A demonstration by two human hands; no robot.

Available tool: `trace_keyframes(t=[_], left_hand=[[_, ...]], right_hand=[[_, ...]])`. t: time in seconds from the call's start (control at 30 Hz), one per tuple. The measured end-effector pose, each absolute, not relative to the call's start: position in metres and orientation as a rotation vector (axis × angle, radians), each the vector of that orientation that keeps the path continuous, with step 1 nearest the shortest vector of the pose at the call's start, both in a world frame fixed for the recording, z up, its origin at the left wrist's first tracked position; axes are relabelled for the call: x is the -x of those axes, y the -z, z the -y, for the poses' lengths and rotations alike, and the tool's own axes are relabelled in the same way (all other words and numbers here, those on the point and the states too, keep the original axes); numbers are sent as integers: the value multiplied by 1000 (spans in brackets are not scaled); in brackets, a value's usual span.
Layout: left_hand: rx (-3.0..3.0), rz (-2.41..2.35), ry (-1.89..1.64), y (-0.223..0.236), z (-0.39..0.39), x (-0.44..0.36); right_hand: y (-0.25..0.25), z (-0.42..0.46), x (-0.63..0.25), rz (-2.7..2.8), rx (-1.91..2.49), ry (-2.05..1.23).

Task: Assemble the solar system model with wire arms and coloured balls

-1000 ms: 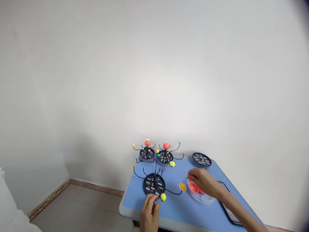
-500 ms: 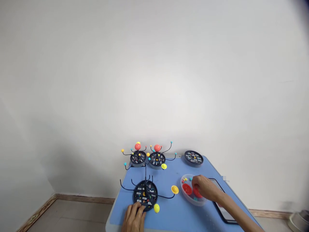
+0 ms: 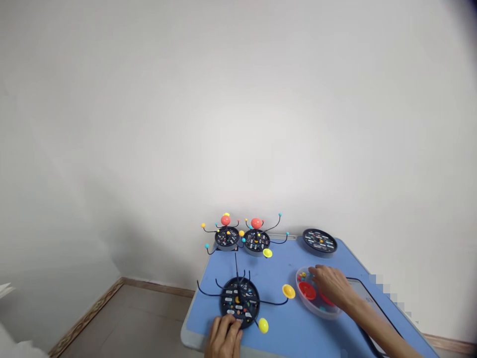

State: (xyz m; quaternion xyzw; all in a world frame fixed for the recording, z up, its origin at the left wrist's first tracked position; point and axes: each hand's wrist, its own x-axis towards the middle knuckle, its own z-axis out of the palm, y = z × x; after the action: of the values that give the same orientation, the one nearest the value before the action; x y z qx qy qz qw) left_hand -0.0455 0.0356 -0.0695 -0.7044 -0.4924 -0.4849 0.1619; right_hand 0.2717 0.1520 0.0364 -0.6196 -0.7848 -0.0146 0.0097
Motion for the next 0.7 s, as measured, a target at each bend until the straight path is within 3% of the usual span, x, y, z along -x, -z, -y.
trace_keyframes(t=[0.7], left_hand=[[2018,1362,1436,68,-28,38]], right_hand=[[-37,-154,-263,2418,1968,89]])
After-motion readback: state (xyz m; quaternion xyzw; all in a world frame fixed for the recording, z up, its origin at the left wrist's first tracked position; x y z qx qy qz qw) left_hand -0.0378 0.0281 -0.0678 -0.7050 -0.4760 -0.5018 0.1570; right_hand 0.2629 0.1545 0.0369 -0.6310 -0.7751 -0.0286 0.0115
